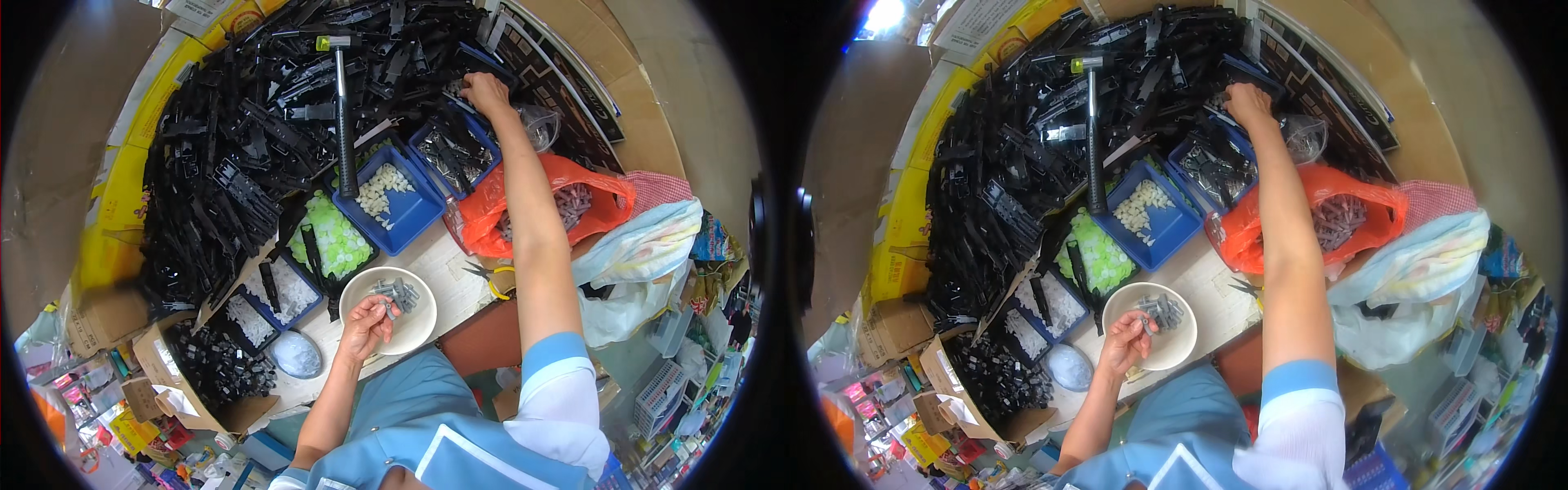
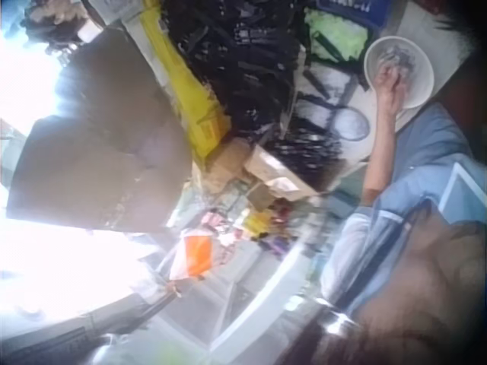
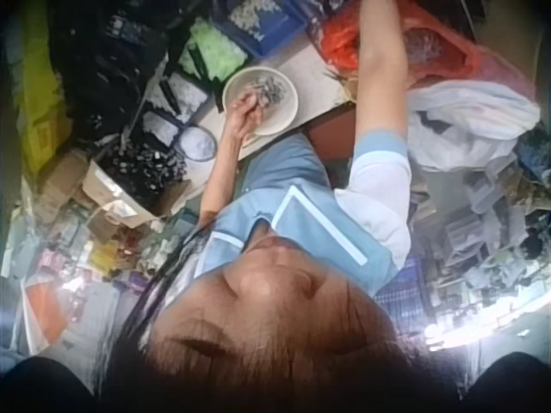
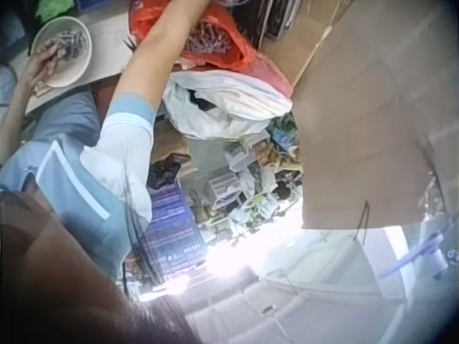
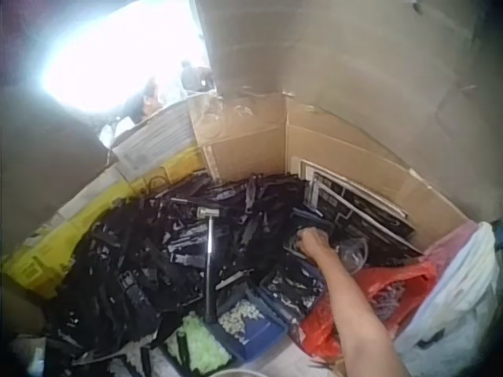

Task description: The person assembles components by inserting small white pieces into grey plastic parts and placing them into a bowl. They then tie up a plastic bag of parts, set it aside, and place the bowl on the workbench.

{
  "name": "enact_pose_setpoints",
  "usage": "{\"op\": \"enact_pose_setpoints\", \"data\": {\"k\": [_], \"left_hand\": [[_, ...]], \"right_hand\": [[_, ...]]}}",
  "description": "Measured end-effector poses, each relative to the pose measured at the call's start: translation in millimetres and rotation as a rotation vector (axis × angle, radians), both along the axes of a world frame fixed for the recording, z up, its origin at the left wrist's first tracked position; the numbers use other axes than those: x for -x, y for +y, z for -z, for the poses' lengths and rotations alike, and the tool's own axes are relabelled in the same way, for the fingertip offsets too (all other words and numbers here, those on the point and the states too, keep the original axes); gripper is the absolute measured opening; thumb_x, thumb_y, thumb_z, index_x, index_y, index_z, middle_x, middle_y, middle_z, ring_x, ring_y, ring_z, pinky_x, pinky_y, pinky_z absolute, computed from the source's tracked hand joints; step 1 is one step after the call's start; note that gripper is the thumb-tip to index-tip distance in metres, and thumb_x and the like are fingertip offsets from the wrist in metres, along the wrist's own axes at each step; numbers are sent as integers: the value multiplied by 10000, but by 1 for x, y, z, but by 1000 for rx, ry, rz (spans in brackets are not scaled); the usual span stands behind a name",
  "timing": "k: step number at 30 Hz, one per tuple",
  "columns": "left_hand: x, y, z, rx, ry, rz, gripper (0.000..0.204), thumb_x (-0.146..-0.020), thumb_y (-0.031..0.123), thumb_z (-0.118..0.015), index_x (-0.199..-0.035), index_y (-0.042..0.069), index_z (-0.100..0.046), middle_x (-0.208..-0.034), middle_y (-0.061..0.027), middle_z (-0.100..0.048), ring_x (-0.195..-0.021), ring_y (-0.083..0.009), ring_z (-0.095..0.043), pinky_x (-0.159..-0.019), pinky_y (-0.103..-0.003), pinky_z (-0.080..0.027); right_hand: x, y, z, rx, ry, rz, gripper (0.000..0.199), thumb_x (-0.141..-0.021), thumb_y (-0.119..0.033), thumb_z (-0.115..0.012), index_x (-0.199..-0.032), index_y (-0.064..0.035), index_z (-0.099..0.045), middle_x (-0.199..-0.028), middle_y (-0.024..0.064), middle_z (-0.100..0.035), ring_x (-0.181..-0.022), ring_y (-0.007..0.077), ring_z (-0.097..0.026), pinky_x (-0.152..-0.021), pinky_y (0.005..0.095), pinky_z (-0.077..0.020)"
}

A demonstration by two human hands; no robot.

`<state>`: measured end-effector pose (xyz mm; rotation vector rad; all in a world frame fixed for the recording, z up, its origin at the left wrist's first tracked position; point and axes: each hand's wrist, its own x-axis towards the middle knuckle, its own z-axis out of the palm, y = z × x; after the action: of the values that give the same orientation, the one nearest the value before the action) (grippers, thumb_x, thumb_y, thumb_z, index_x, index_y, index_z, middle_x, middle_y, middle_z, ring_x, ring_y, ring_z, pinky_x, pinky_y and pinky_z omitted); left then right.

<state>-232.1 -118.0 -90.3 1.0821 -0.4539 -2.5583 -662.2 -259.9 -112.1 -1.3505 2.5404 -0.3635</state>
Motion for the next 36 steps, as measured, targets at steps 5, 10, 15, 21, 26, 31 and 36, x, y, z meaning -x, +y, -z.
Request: {"op": "enact_pose_setpoints", "data": {"k": [5,10,15,21,26,31,36], "left_hand": [[1,1,1,4,-6,8,156,-842,100,-479,-957,4,-521,-819,-141,-569,-491,-117,-518,-406,-231,-440],[1,1,1,15,24,17,154,-843,97,-476,-957,3,-519,-814,-137,-567,-498,-116,-520,-401,-228,-438],[-1,2,1,7,35,3,158,-841,94,-478,-962,0,-516,-812,-135,-565,-507,-115,-523,-398,-229,-439],[3,3,-2,-5,60,26,167,-838,96,-482,-971,0,-512,-818,-134,-566,-509,-116,-524,-402,-232,-439],[0,-1,0,-5,43,29,168,-839,100,-482,-972,1,-512,-820,-135,-569,-507,-116,-524,-403,-229,-436],[-1,-2,0,-11,55,7,169,-839,100,-481,-972,0,-511,-824,-139,-573,-501,-117,-522,-400,-225,-433],[-4,-1,-1,-13,43,2,170,-839,97,-481,-969,-9,-507,-816,-139,-571,-502,-116,-523,-397,-225,-432]], "right_hand": [[1,3,8,99,65,-38,168,-687,-183,-605,-791,-55,-578,-783,134,-589,-813,292,-563,-717,376,-440],[13,6,3,559,-336,22,116,-672,-112,-564,-745,-28,-530,-647,126,-560,-608,193,-577,-517,304,-459],[11,27,-12,811,-1359,266,126,-719,-73,-524,-832,-18,-530,-711,76,-550,-556,139,-525,-454,270,-436],[17,10,1,187,-419,46,155,-653,-90,-537,-753,-43,-646,-810,128,-620,-769,246,-594,-687,323,-466],[-1,-4,2,-100,140,-13,206,-684,-86,-493,-828,-64,-638,-885,179,-597,-847,342,-570,-727,403,-461],[-12,-10,-13,-195,183,-114,214,-694,-61,-465,-841,-22,-616,-906,214,-578,-885,345,-555,-751,414,-453],[-1,-2,-6,-197,165,-132,231,-696,-126,-521,-873,-9,-614,-933,202,-581,-897,325,-560,-766,397,-449]]}}
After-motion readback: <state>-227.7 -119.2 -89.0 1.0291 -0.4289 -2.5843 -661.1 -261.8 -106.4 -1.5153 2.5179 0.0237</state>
